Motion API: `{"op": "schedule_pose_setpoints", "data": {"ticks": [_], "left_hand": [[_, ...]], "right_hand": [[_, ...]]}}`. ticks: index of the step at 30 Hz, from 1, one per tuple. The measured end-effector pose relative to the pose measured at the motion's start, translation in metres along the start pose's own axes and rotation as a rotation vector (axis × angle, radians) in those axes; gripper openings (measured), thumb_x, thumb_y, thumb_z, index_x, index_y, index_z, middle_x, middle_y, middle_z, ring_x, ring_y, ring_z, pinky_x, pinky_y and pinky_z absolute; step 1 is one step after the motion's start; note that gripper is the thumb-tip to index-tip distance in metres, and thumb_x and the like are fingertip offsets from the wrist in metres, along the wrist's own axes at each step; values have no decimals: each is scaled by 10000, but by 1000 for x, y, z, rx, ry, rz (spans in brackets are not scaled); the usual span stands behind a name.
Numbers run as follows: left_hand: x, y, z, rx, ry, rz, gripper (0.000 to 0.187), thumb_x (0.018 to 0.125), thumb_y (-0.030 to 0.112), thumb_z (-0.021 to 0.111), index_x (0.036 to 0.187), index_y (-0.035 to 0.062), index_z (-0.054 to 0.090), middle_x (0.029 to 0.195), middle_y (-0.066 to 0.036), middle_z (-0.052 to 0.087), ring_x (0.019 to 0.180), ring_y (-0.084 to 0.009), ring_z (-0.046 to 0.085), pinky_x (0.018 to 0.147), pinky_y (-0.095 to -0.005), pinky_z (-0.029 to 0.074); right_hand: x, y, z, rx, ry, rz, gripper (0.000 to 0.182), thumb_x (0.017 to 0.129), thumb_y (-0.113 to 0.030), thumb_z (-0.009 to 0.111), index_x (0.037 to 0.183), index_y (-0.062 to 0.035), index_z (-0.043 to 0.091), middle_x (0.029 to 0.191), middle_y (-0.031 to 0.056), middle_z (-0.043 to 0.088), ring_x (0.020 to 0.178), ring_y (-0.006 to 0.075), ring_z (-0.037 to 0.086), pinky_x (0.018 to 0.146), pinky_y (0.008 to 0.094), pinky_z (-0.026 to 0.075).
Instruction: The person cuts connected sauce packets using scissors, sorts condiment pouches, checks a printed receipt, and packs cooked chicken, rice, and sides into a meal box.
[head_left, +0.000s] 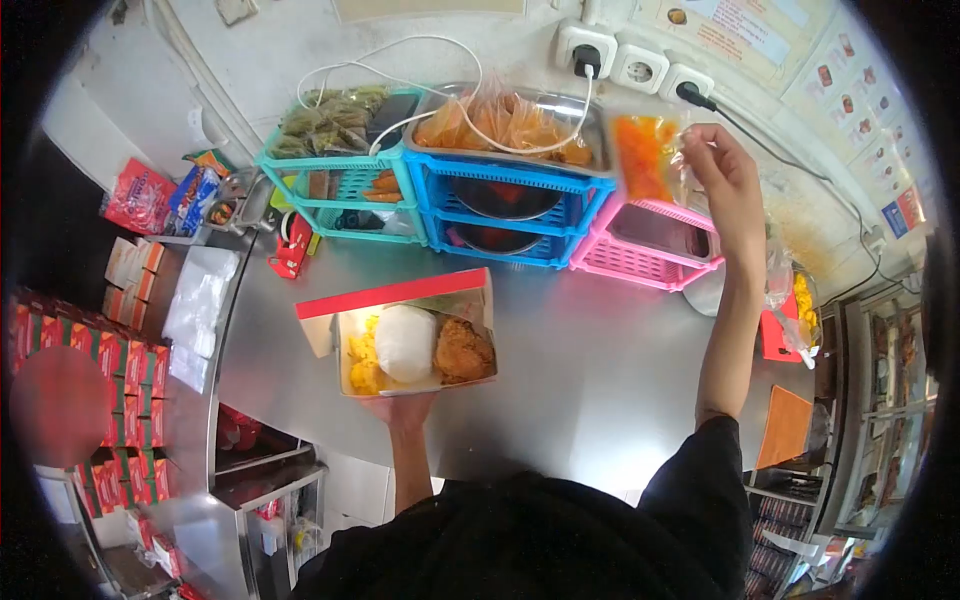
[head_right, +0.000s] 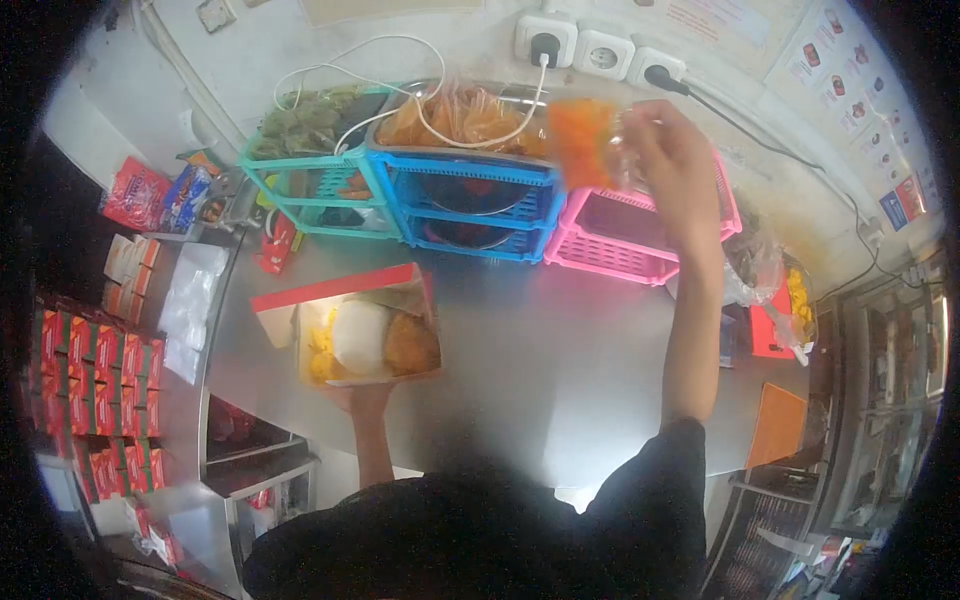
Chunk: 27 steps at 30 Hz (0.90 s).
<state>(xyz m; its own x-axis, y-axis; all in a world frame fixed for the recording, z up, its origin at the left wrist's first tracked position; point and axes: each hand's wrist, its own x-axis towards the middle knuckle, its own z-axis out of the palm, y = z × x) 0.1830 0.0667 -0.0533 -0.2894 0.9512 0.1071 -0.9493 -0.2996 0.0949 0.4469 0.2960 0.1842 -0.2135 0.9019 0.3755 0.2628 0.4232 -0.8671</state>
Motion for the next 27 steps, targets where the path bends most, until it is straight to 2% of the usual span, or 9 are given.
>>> {"op": "schedule_pose_setpoints", "data": {"ticks": [3,6,12,14,18,21,24,25,27], "left_hand": [[3,19,-10,112,-33,9,867,742,726,352,1403,184,202,1441,-84,224,1315,-341,206,1024,-610,149],[1,30,-17,6,50,91,884,732,746,349,1408,202,182,1444,-80,212,1317,-351,192,1011,-627,158],[0,58,-28,90,-59,128,877,728,760,331,1400,210,208,1435,-78,233,1314,-342,206,1017,-609,176],[-2,65,-24,110,-5,129,853,739,747,307,1395,208,224,1430,-76,245,1307,-339,225,1022,-595,183],[-2,81,-21,137,34,151,841,744,739,291,1393,207,231,1427,-75,252,1304,-337,234,1024,-588,187],[-5,89,-23,136,30,166,841,744,737,287,1393,207,229,1426,-76,252,1305,-336,233,1023,-588,188],[-4,94,-24,125,23,176,840,744,736,283,1394,207,228,1426,-76,252,1305,-335,233,1023,-587,190],[-2,95,-23,119,18,180,839,744,735,282,1394,207,228,1426,-76,252,1305,-334,233,1023,-587,190],[0,97,-23,105,11,184,839,743,734,279,1394,207,227,1426,-76,252,1305,-334,232,1022,-587,191]], "right_hand": [[33,47,-15,-116,68,43,180,907,-244,511,914,-72,564,792,-31,560,662,21,468,577,184,357],[48,63,-16,-235,123,69,196,911,-261,493,926,-81,570,759,-37,556,644,23,459,559,195,351],[3,75,28,156,0,349,198,881,-247,486,954,-76,557,803,21,607,640,92,560,582,221,436],[-15,91,50,351,-326,484,217,874,-228,474,984,-53,541,886,78,628,709,151,618,629,256,496],[-28,123,123,506,-391,728,258,865,-175,484,1065,-14,512,968,153,627,786,203,642,643,265,524],[-12,156,160,786,-216,743,250,872,-169,498,1047,7,526,924,171,637,744,203,652,619,262,528],[-12,124,160,-362,-287,487,235,885,-173,501,993,27,561,832,163,646,670,201,655,591,258,529],[-15,96,157,-161,-338,488,226,885,-178,512,934,27,593,752,129,644,575,177,634,532,254,508],[5,57,147,-155,-352,148,192,885,-162,515,893,3,613,721,92,634,552,148,605,510,255,473]]}}
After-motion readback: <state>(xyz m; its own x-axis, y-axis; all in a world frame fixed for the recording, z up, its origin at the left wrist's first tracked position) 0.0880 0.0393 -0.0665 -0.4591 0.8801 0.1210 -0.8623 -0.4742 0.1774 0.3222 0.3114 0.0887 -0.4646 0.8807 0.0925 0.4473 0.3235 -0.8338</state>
